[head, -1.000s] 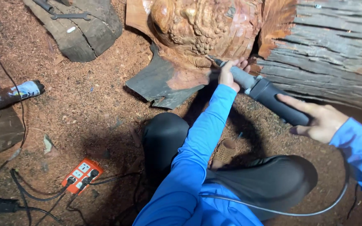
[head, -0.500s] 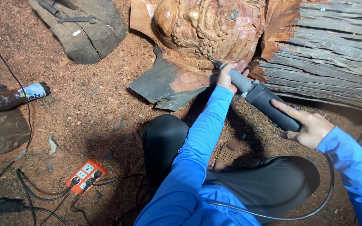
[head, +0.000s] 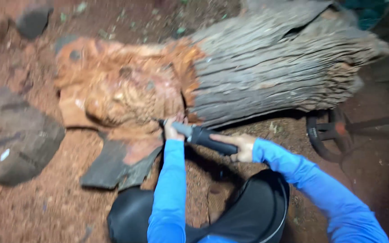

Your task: Carving details into a large wooden log using a power rotary tool

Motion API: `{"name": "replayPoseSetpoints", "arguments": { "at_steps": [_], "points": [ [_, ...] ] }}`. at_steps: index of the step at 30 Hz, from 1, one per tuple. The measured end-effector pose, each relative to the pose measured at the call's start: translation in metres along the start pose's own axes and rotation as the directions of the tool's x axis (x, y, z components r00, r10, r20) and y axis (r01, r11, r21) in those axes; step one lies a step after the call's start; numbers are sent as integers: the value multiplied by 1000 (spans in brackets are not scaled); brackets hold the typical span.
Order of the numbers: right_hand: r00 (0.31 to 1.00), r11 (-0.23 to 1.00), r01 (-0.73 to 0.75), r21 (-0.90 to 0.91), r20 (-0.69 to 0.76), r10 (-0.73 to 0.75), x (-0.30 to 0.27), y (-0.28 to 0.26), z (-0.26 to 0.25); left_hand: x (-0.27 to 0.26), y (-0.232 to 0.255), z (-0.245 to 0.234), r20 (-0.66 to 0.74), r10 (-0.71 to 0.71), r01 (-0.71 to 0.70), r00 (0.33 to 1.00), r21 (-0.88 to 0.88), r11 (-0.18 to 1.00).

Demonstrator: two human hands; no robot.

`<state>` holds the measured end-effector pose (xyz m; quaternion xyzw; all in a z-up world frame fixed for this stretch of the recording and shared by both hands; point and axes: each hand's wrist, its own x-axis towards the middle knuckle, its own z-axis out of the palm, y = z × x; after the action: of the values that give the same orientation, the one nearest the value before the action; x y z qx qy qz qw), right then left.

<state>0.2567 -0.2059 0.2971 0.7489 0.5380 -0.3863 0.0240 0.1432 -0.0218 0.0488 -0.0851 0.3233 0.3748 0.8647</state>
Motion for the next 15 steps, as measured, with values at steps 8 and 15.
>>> {"name": "replayPoseSetpoints", "arguments": {
  "at_steps": [8, 15],
  "points": [
    [992, 995, -66, -68, 101, 73, -6, 4, 6, 68, -10, -61, -2, 24, -24, 1000, -62, 998],
    [983, 972, 181, 150, -51, -175, 4, 11, 11, -109, 26, 83, 85, -84, 96, 993, -150, 984]
  ]
}}
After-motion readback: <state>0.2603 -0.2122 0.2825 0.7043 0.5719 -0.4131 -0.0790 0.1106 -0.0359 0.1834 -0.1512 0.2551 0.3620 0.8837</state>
